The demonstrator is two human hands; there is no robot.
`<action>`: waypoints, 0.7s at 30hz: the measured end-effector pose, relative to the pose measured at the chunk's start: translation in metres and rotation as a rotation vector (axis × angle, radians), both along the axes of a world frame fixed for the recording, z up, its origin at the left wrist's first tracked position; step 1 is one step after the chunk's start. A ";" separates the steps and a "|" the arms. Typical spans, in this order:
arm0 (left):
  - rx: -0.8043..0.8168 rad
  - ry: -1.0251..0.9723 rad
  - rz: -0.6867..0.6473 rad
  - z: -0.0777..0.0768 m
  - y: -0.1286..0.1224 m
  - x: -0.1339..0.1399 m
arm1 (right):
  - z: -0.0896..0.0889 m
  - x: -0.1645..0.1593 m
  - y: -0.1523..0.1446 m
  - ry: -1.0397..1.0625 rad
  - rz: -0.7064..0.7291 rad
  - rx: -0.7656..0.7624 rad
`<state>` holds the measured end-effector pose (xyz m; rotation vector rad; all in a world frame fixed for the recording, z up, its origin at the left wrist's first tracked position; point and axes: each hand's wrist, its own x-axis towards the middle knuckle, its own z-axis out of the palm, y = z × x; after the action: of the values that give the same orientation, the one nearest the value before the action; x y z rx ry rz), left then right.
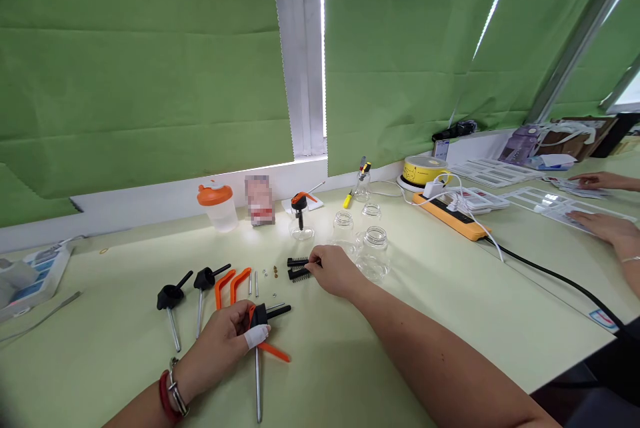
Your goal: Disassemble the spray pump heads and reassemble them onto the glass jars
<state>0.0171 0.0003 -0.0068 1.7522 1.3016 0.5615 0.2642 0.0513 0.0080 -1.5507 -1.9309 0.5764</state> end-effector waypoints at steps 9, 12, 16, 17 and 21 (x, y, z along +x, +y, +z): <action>-0.004 0.016 0.022 0.002 0.000 0.002 | -0.015 -0.018 -0.005 -0.129 0.236 0.034; -0.002 -0.001 0.013 0.000 0.000 0.000 | -0.017 -0.020 -0.002 -0.217 0.237 0.105; -0.005 -0.028 -0.006 0.000 -0.001 0.000 | -0.019 -0.021 0.001 -0.225 0.174 0.170; -0.003 -0.020 -0.003 0.001 -0.001 0.001 | -0.020 -0.022 0.001 -0.221 0.176 0.191; 0.020 0.006 0.000 0.004 -0.001 0.002 | -0.027 -0.024 0.005 -0.273 0.264 0.189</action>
<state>0.0192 -0.0010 -0.0030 1.7717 1.3036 0.5715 0.2404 0.0565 -0.0187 -1.3194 -2.3447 0.2858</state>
